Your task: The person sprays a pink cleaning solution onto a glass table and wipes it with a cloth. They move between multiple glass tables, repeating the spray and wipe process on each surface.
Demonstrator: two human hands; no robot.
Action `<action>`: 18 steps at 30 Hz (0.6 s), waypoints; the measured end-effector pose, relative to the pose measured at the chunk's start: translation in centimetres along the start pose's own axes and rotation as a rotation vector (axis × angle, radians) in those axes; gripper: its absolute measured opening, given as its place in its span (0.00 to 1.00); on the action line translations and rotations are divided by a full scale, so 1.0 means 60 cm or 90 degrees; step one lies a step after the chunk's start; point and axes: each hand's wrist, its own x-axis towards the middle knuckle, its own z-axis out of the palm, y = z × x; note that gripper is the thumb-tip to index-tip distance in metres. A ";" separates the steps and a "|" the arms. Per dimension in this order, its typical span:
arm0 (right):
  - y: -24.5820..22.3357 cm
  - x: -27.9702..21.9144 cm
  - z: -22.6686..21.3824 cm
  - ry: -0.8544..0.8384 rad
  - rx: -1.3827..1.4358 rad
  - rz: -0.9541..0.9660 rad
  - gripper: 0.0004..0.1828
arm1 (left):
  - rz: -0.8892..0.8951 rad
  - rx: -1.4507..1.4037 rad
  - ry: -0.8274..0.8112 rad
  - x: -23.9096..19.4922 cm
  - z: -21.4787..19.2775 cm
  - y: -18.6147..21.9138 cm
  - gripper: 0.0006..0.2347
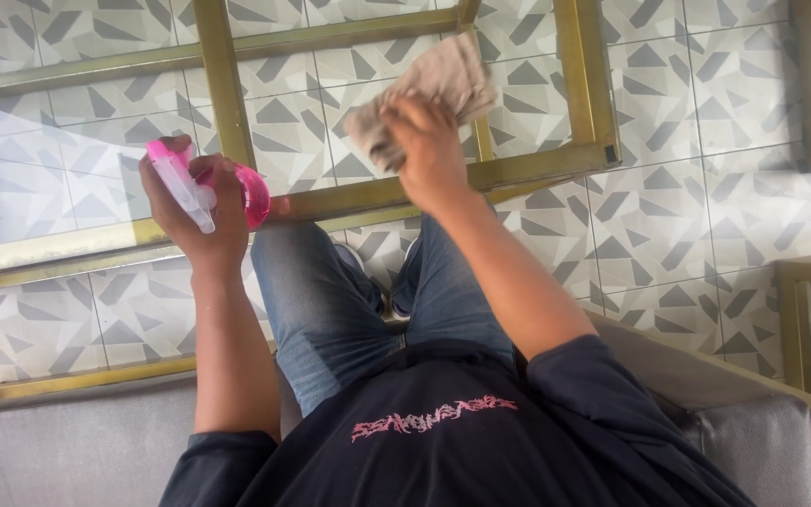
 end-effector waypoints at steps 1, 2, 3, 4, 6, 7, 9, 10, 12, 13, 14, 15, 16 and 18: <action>-0.013 -0.021 -0.001 0.023 0.061 -0.032 0.19 | 0.024 0.000 0.009 -0.002 0.002 -0.020 0.15; -0.026 -0.045 -0.003 0.044 0.121 -0.062 0.17 | 0.046 0.000 0.017 -0.007 0.004 -0.041 0.17; -0.011 -0.066 -0.008 0.043 0.120 -0.061 0.17 | 0.045 -0.002 0.016 -0.005 0.001 -0.036 0.17; 0.004 -0.086 -0.014 0.019 0.101 -0.079 0.17 | 0.038 0.012 0.011 -0.003 0.000 -0.032 0.19; 0.032 -0.113 -0.037 -0.007 0.081 -0.095 0.17 | 0.030 0.023 0.004 0.003 0.001 -0.028 0.20; 0.044 -0.120 -0.054 0.008 0.086 -0.076 0.16 | 0.027 0.021 -0.012 0.006 0.003 -0.029 0.20; 0.073 -0.130 -0.084 0.016 0.096 -0.051 0.16 | 0.018 0.022 -0.034 0.005 0.001 -0.026 0.21; 0.094 -0.125 -0.095 0.030 0.055 -0.036 0.16 | 0.024 0.016 -0.037 0.007 0.000 -0.024 0.21; 0.133 -0.103 -0.107 0.045 0.016 -0.022 0.16 | 0.032 0.012 -0.040 0.014 -0.001 -0.008 0.22; 0.150 -0.085 -0.107 0.013 0.017 0.069 0.21 | 0.021 0.008 -0.035 0.016 -0.001 0.006 0.20; 0.168 -0.069 -0.107 -0.020 0.019 0.160 0.29 | 0.008 0.005 -0.030 0.017 -0.001 0.020 0.17; 0.190 -0.051 -0.082 -0.022 0.021 0.158 0.29 | 0.007 0.007 -0.028 0.019 0.000 0.015 0.17; 0.211 -0.033 -0.057 0.008 0.009 0.163 0.28 | -0.003 0.016 -0.027 0.018 -0.001 0.012 0.17; 0.217 0.008 -0.014 0.034 0.001 0.165 0.29 | -0.016 0.029 -0.023 0.017 -0.003 0.010 0.17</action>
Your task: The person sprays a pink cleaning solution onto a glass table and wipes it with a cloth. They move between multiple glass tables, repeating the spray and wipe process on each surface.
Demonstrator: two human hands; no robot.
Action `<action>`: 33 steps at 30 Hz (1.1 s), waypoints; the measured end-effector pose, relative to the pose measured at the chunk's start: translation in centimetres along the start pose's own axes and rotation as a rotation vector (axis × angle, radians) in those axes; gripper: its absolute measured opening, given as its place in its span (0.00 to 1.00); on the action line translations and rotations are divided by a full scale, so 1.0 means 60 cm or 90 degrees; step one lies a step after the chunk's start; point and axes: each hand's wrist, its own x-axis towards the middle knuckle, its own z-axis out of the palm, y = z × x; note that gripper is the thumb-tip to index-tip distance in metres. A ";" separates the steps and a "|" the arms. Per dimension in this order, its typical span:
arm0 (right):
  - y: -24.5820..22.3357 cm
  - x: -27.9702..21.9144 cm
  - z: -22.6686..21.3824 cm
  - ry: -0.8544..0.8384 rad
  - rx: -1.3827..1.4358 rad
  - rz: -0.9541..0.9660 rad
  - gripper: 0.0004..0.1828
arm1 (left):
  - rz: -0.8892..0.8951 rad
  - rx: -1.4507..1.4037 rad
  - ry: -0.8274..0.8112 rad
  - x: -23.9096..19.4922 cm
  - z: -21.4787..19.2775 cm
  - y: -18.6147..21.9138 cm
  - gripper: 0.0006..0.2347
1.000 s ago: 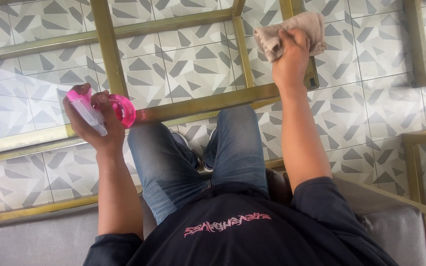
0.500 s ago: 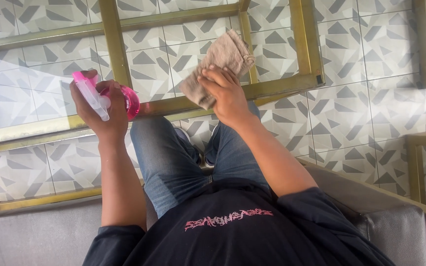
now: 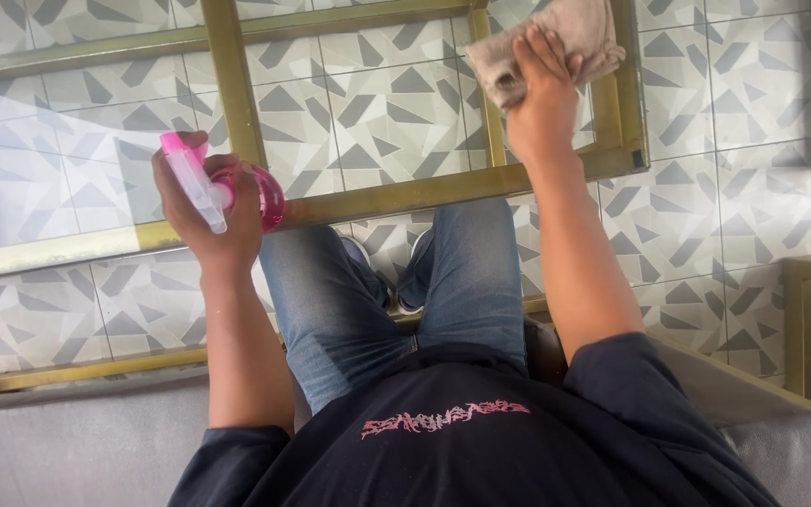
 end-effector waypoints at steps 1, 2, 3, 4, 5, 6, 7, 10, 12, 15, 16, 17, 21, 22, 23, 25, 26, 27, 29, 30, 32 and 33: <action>-0.020 0.018 0.018 0.002 -0.009 -0.008 0.28 | -0.003 -0.003 -0.003 0.000 -0.001 0.001 0.17; -0.041 0.035 0.037 0.006 -0.017 -0.017 0.29 | -0.004 -0.005 -0.004 0.000 -0.003 0.003 0.16; -0.074 0.044 0.051 0.003 -0.013 -0.022 0.29 | -0.006 0.000 0.000 0.000 -0.003 0.001 0.16; -0.106 0.052 0.064 -0.020 -0.021 -0.062 0.24 | -0.005 0.011 -0.002 0.001 -0.003 0.000 0.16; -0.139 0.058 0.076 -0.042 -0.030 -0.102 0.20 | -0.005 0.022 -0.004 0.000 -0.002 -0.001 0.17; -0.179 0.052 0.086 -0.043 -0.027 -0.105 0.20 | -0.006 0.025 -0.001 0.001 -0.004 0.001 0.17; -0.219 0.045 0.094 -0.126 -0.035 -0.124 0.23 | -0.011 0.014 -0.007 0.002 -0.005 0.003 0.17; -0.316 0.007 0.070 -0.297 -0.068 -0.162 0.33 | -0.010 0.012 -0.006 0.003 -0.001 0.002 0.17; -0.329 -0.027 0.054 -0.384 -0.095 -0.176 0.39 | -0.002 0.021 0.001 0.004 0.000 0.000 0.17; -0.274 -0.091 0.042 -0.340 -0.020 -0.256 0.36 | -0.006 0.025 -0.003 0.005 0.002 0.000 0.16; -0.254 -0.115 0.031 -0.273 0.016 -0.283 0.33 | 0.002 0.028 0.000 0.005 0.003 -0.001 0.16; -0.235 -0.138 0.020 -0.206 0.053 -0.310 0.31 | 0.010 0.032 0.003 0.005 0.003 -0.003 0.16; -0.216 -0.185 -0.040 -0.177 0.076 -0.276 0.31 | -0.005 0.012 -0.001 0.004 0.002 0.005 0.15; -0.212 -0.190 -0.037 -0.178 0.084 -0.260 0.33 | 0.004 0.018 0.005 0.005 0.002 0.004 0.15; -0.208 -0.195 -0.034 -0.180 0.092 -0.245 0.36 | 0.013 0.023 0.010 0.005 0.002 0.002 0.14; -0.207 -0.175 -0.013 -0.202 0.119 -0.239 0.35 | 0.000 0.025 0.014 0.002 0.004 0.004 0.16; -0.208 -0.162 0.000 -0.220 0.144 -0.233 0.35 | -0.008 0.025 0.018 0.005 0.004 0.003 0.17; -0.218 -0.141 0.015 -0.221 0.146 -0.236 0.35 | -0.009 0.028 0.021 0.004 0.003 0.002 0.17; -0.238 -0.094 0.045 -0.249 0.159 -0.214 0.37 | 0.035 0.028 0.021 0.005 0.002 0.003 0.16; -0.257 -0.057 0.064 -0.252 0.164 -0.220 0.37 | 0.033 0.035 0.026 0.005 0.003 -0.001 0.16; -0.299 0.015 0.103 -0.318 0.135 -0.211 0.37 | 0.041 0.044 0.035 0.005 0.005 -0.008 0.15; -0.320 0.043 0.127 -0.322 0.140 -0.218 0.37 | 0.039 0.052 0.040 0.002 0.003 -0.007 0.15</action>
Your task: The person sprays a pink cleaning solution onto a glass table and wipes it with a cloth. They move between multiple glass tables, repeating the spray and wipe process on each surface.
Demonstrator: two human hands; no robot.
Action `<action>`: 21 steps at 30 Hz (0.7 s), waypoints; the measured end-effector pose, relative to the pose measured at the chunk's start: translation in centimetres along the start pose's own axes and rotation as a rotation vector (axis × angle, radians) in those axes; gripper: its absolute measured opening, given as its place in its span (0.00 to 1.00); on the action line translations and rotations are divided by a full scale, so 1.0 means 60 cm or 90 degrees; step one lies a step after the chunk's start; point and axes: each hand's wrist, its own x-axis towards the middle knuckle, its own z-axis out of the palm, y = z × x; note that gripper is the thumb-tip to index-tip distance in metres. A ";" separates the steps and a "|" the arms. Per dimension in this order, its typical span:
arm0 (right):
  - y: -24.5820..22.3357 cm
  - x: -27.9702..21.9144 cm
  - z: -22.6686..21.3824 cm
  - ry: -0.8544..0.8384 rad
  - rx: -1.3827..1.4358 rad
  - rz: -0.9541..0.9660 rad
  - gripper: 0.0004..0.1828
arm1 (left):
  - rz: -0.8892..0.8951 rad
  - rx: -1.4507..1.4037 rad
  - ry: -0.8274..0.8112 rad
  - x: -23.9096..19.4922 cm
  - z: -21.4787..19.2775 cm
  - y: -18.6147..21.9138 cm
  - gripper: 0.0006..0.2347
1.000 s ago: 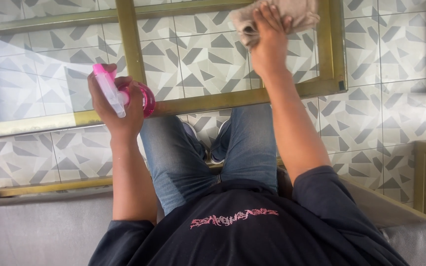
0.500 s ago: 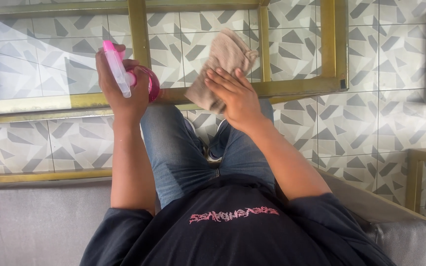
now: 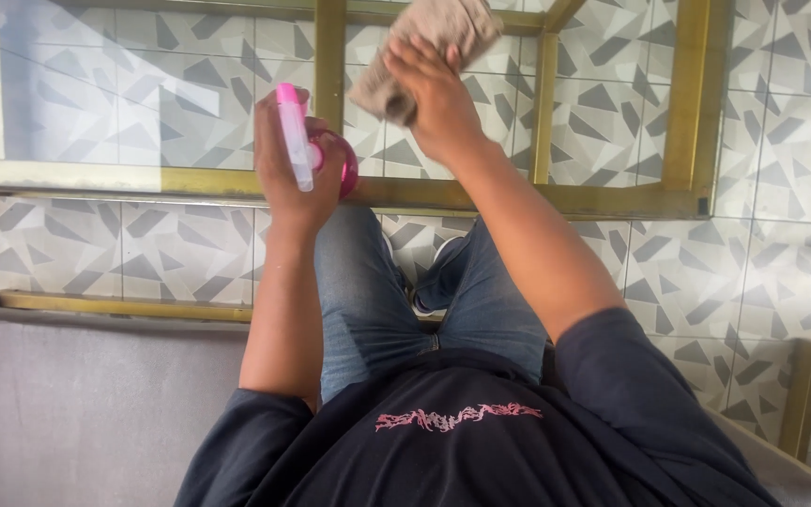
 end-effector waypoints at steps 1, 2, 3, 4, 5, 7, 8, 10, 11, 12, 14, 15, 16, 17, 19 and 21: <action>-0.005 0.044 0.006 0.022 -0.003 -0.005 0.35 | -0.025 -0.003 -0.008 0.001 0.000 0.001 0.16; -0.011 0.086 0.012 0.043 -0.006 -0.011 0.32 | -0.050 -0.007 -0.015 0.001 -0.001 0.003 0.16; -0.004 0.108 0.027 0.041 -0.004 -0.019 0.32 | -0.051 -0.001 -0.009 0.001 0.000 0.000 0.16; 0.003 0.130 0.042 0.047 -0.015 -0.020 0.33 | -0.041 -0.008 -0.017 0.000 0.000 -0.002 0.15; 0.010 0.153 0.057 0.053 -0.026 -0.020 0.35 | -0.031 -0.015 -0.026 0.002 0.001 -0.006 0.13; -0.008 0.126 0.041 0.028 -0.021 -0.016 0.34 | -0.056 0.008 -0.031 0.003 0.004 -0.008 0.14; -0.016 0.107 0.034 0.005 -0.017 -0.006 0.34 | -0.080 0.026 -0.040 -0.001 0.005 -0.008 0.15; -0.006 0.042 0.029 0.006 -0.002 -0.055 0.36 | -0.048 0.009 -0.026 -0.002 0.009 -0.015 0.13; 0.001 0.010 0.025 0.009 0.009 -0.093 0.39 | -0.014 -0.018 -0.019 0.000 0.012 -0.019 0.11; -0.014 -0.029 0.015 0.008 0.011 -0.101 0.39 | -0.014 -0.012 -0.014 0.000 0.008 -0.017 0.11; -0.035 -0.113 -0.009 -0.027 0.001 -0.088 0.37 | -0.033 -0.019 -0.011 -0.002 0.007 -0.012 0.10; -0.045 -0.147 -0.014 -0.029 0.000 -0.093 0.37 | -0.035 -0.017 -0.006 -0.005 0.004 -0.010 0.10; -0.054 -0.181 -0.020 -0.032 -0.009 -0.071 0.35 | -0.037 -0.015 -0.029 -0.007 0.001 -0.008 0.13; -0.063 -0.211 -0.025 -0.032 -0.018 -0.049 0.33 | -0.038 -0.013 -0.052 -0.005 -0.003 -0.008 0.15; -0.043 -0.231 0.002 -0.006 0.009 -0.069 0.38 | -0.027 0.012 -0.042 -0.012 -0.014 -0.021 0.15; -0.033 -0.221 0.021 0.021 0.036 -0.085 0.44 | -0.015 0.035 -0.036 -0.013 -0.030 -0.034 0.15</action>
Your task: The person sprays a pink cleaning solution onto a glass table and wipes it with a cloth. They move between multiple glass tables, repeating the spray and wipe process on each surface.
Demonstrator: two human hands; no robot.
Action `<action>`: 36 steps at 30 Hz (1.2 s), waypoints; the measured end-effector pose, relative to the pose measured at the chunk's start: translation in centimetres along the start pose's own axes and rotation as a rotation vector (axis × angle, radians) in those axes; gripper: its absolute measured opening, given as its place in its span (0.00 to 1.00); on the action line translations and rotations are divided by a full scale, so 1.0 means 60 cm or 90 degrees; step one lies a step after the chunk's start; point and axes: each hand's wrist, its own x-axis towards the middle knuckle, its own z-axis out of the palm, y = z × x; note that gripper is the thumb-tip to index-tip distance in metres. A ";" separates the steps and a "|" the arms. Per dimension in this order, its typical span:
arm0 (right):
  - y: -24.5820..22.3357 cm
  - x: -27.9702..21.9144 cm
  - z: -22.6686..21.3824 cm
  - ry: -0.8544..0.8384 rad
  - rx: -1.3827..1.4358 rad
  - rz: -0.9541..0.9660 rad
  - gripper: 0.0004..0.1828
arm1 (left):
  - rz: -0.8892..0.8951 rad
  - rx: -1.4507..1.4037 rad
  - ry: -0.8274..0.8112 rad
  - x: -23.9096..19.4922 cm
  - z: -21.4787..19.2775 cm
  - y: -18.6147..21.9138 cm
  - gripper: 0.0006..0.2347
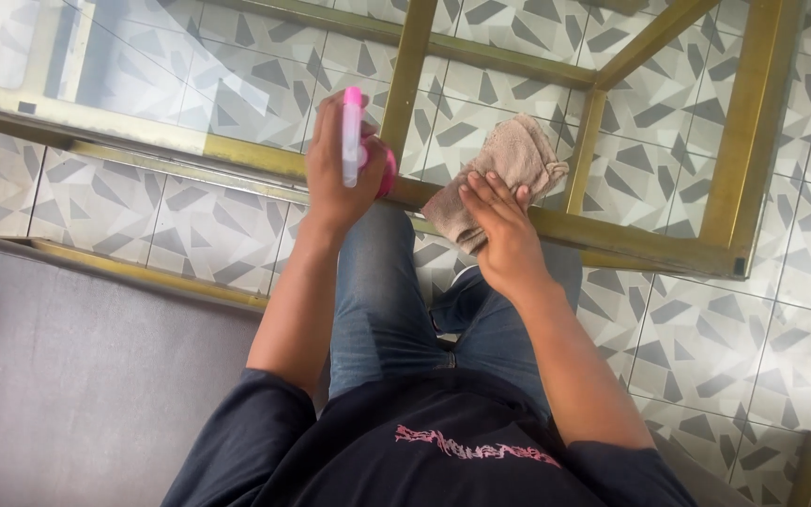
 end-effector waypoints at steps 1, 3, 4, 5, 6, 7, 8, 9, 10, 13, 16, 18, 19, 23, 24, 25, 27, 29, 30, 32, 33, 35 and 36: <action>0.001 0.017 0.006 -0.014 -0.003 0.008 0.40 | -0.003 -0.006 0.015 0.001 -0.010 -0.007 0.15; 0.010 0.061 0.033 -0.031 -0.006 0.020 0.37 | -0.009 -0.013 0.026 -0.006 -0.020 -0.033 0.15; 0.020 0.092 0.052 0.000 -0.048 -0.001 0.37 | -0.007 -0.040 0.055 -0.009 -0.017 -0.053 0.18; 0.030 0.124 0.069 0.030 -0.089 -0.023 0.38 | -0.005 -0.068 0.084 -0.010 -0.015 -0.072 0.20; 0.043 0.166 0.083 0.036 -0.099 -0.030 0.38 | 0.004 -0.073 0.093 -0.012 -0.011 -0.071 0.20; 0.054 0.208 0.095 0.020 -0.071 -0.007 0.38 | 0.005 -0.046 0.096 -0.014 -0.008 -0.068 0.19; 0.064 0.263 0.104 0.011 -0.046 0.009 0.37 | 0.014 -0.019 0.105 -0.008 -0.007 -0.068 0.19; 0.081 0.299 0.115 0.023 -0.058 -0.006 0.37 | 0.030 -0.022 0.120 -0.005 -0.006 -0.061 0.19; 0.095 0.338 0.127 0.009 -0.057 0.023 0.39 | 0.019 -0.005 0.117 -0.003 -0.007 -0.054 0.18; 0.099 0.394 0.137 0.011 -0.067 0.043 0.38 | -0.016 -0.009 0.115 -0.001 -0.005 -0.047 0.18; 0.093 0.367 0.129 0.003 -0.065 0.048 0.38 | -0.065 -0.034 0.091 -0.009 -0.001 -0.067 0.18; 0.089 0.321 0.113 -0.013 -0.059 0.049 0.39 | -0.083 -0.038 0.079 -0.012 0.004 -0.074 0.19; 0.084 0.294 0.102 -0.019 -0.047 0.036 0.39 | -0.076 -0.029 0.082 -0.011 0.007 -0.071 0.18; 0.035 0.161 0.051 -0.051 -0.038 0.032 0.45 | -0.108 -0.041 0.084 -0.014 0.010 -0.069 0.20; 0.026 0.129 0.042 -0.047 -0.037 0.033 0.45 | -0.104 -0.040 0.083 -0.014 0.007 -0.064 0.20; 0.017 0.097 0.034 -0.051 -0.052 0.025 0.44 | -0.110 -0.038 0.086 -0.013 0.005 -0.060 0.19; 0.007 0.050 0.024 -0.054 -0.067 0.022 0.44 | -0.115 -0.037 0.086 -0.009 0.005 -0.056 0.18; 0.001 0.018 0.026 -0.051 -0.045 0.041 0.45 | -0.129 -0.037 0.085 -0.010 0.005 -0.059 0.19; -0.004 0.025 0.026 -0.053 -0.042 0.045 0.45 | -0.132 -0.036 0.081 -0.012 0.004 -0.059 0.19; -0.012 0.043 0.028 -0.017 -0.018 0.033 0.41 | -0.107 -0.030 0.086 -0.010 0.002 -0.063 0.19; -0.006 0.065 0.043 -0.016 -0.015 0.037 0.41 | -0.108 -0.029 0.081 -0.012 0.001 -0.066 0.19; 0.008 0.111 0.070 -0.004 -0.054 0.002 0.40 | -0.096 -0.063 0.087 -0.014 -0.002 -0.070 0.19; 0.014 0.151 0.081 -0.001 -0.054 0.002 0.40 | -0.093 -0.064 0.086 -0.016 -0.001 -0.077 0.19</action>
